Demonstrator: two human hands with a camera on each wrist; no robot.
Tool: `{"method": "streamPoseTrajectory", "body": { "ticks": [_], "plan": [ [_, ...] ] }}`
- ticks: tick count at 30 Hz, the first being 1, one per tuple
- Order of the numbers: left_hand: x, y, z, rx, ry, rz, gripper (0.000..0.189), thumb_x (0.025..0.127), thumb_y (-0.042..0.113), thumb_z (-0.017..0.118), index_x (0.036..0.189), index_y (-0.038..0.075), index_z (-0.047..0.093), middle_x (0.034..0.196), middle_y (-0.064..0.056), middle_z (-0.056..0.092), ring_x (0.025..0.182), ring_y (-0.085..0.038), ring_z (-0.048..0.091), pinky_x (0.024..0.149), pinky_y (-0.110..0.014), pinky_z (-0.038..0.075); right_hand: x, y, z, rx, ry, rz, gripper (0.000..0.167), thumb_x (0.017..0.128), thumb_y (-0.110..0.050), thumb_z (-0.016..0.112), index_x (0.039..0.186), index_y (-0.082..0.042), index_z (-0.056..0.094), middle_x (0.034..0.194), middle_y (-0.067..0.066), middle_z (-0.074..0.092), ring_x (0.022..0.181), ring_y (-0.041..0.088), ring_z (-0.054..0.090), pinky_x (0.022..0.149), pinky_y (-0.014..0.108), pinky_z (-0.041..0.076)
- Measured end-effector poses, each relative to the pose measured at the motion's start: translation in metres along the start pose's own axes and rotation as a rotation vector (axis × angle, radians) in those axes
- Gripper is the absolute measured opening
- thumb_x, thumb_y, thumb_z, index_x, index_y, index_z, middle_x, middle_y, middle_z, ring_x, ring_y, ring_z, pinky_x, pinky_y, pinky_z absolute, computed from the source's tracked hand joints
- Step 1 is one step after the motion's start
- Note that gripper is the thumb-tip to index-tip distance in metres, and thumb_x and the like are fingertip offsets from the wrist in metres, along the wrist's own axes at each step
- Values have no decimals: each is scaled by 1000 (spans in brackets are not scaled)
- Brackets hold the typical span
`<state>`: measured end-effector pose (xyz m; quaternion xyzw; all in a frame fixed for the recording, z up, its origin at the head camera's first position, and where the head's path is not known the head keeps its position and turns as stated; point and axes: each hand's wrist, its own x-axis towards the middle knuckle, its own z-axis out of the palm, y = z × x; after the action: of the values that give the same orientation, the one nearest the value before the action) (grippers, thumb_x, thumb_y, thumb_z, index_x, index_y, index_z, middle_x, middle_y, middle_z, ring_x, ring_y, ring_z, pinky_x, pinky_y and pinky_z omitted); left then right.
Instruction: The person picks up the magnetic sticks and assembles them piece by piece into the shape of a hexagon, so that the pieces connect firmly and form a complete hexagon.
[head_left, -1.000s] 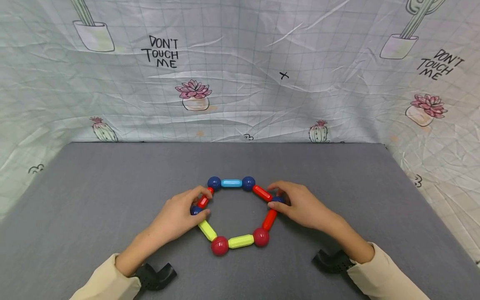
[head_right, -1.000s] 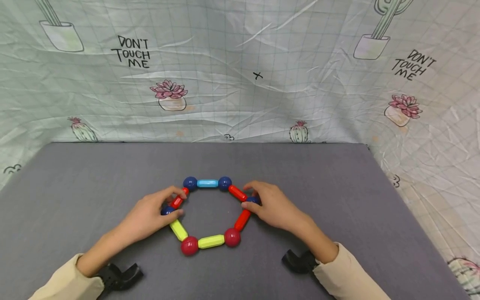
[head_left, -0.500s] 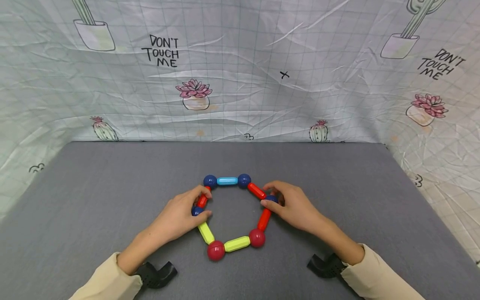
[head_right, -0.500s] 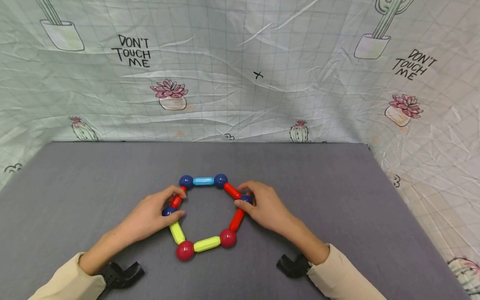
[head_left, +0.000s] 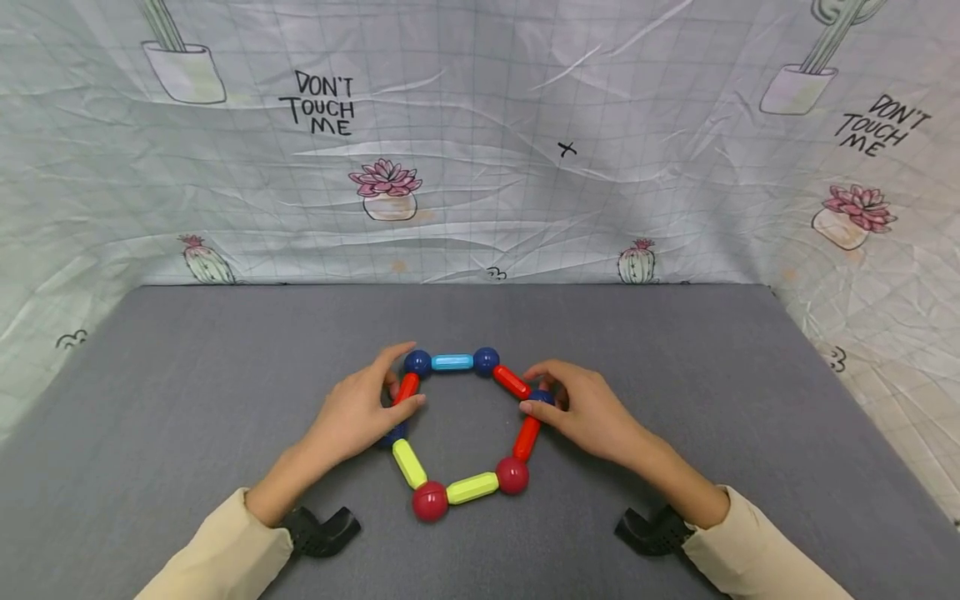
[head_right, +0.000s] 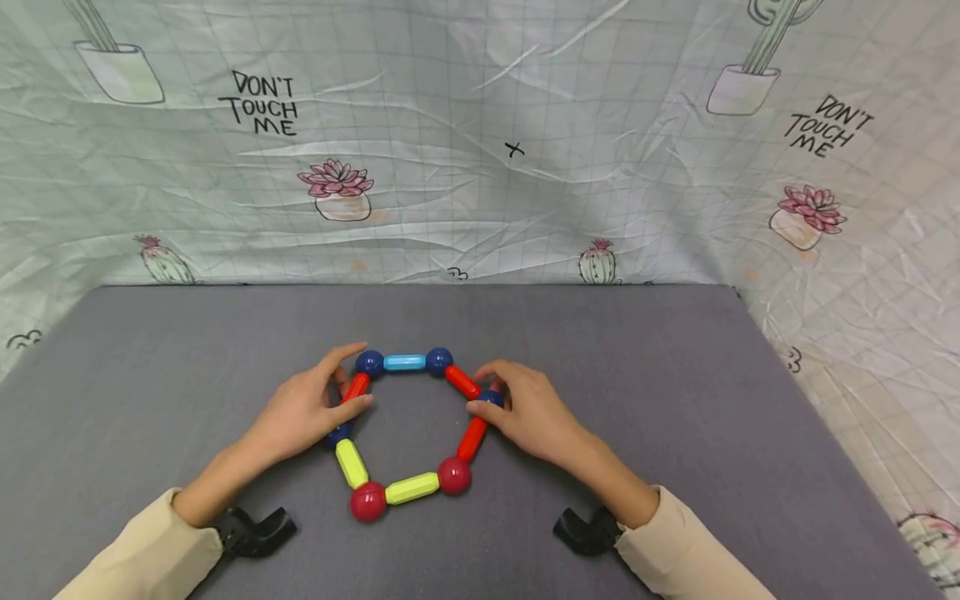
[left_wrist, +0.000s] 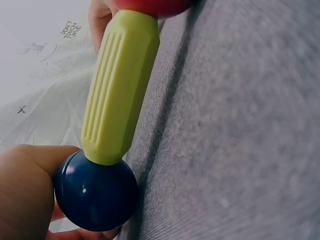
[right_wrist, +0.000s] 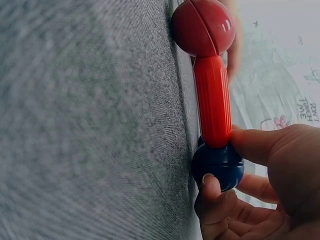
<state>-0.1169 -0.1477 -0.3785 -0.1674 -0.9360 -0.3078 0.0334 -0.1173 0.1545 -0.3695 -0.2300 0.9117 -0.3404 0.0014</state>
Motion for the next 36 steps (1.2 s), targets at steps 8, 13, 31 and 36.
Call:
{"method": "streamPoseTrajectory", "body": {
  "ticks": [8,13,31,36],
  "plan": [
    [-3,4,-7,76,-171,-26,93,76,33,76,151,11,26,131,-19,51,74,-25,56,64,-44,50,-1,-5,-1,-64,-36,-53,44,88,-24,71,130,-19,58,96,-1,58,66,10,47,56,26,42],
    [-6,5,-9,76,-185,-30,93,76,29,74,152,12,23,142,-21,42,83,-32,58,68,-50,50,-1,-7,-1,-103,-66,-88,46,91,-25,68,135,-30,55,92,-5,52,65,9,43,54,25,38],
    [-14,-14,-23,-3,-264,223,21,78,56,72,88,40,64,124,-3,43,83,-16,53,68,-31,43,0,-5,-2,-75,-86,-104,38,92,-23,67,129,-27,61,97,-5,55,73,10,47,60,27,42],
    [-15,-15,-25,-12,-308,220,38,63,67,74,88,41,64,140,-8,37,101,-18,47,73,-32,44,-1,-2,-5,-38,-87,-91,40,90,-23,69,129,-25,61,98,-3,55,71,12,46,59,27,40]
  ]
}}
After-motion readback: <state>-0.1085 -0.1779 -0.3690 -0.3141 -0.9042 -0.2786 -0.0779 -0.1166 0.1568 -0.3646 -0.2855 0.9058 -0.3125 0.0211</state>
